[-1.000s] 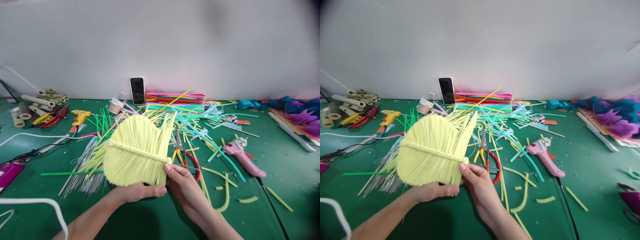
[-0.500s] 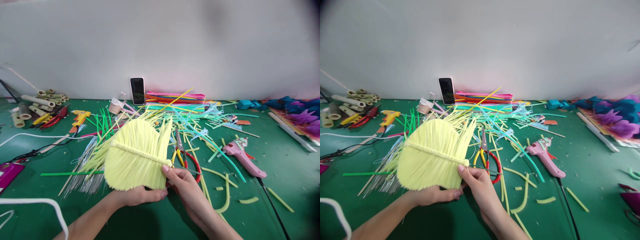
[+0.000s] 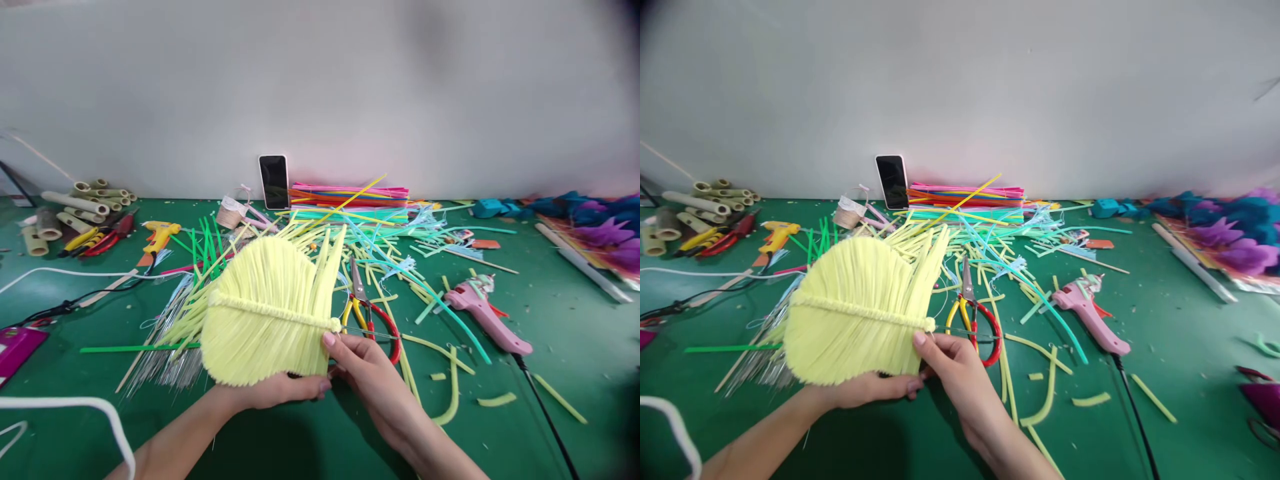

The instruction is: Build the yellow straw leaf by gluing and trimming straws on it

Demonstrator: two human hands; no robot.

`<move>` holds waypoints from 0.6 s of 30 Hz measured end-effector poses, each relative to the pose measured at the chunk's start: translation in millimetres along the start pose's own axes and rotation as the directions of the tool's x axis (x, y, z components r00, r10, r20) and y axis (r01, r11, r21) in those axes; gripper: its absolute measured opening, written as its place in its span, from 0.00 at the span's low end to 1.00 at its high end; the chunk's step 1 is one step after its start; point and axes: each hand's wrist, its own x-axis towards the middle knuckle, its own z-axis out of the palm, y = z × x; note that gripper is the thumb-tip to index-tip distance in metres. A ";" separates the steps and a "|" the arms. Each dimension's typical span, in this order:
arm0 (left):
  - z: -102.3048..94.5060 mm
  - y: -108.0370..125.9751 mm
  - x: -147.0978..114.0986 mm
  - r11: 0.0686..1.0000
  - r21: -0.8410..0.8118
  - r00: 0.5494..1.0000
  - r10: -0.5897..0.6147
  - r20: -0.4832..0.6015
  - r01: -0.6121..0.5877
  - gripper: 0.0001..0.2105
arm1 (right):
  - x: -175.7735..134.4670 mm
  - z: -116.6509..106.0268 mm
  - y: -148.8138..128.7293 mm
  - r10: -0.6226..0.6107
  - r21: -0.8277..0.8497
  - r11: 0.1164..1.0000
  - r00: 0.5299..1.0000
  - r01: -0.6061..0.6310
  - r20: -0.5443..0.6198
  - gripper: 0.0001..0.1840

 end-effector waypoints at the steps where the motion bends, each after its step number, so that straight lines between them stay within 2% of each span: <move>1: -0.8 -0.3 0.2 1.000 -0.005 1.000 0.016 0.004 -0.016 0.14 | -0.2 0.1 -0.7 -0.005 -0.018 1.000 1.000 0.004 -0.015 0.24; 5: -3.5 -2.9 0.8 0.996 -0.066 0.998 0.054 0.016 -0.053 0.12 | -0.9 0.9 -2.4 -0.020 -0.068 0.998 0.999 0.018 -0.038 0.24; 10: -3.5 -7.0 1.9 0.990 -0.138 0.999 0.036 0.019 -0.033 0.11 | 1.4 -1.9 1.3 0.016 -0.029 0.999 1.000 -0.016 -0.016 0.26; 18: -6.6 -5.9 2.4 0.995 -0.065 0.997 0.071 -0.002 -0.071 0.11 | 1.0 -2.2 -0.3 0.024 0.023 0.999 1.000 -0.024 0.000 0.22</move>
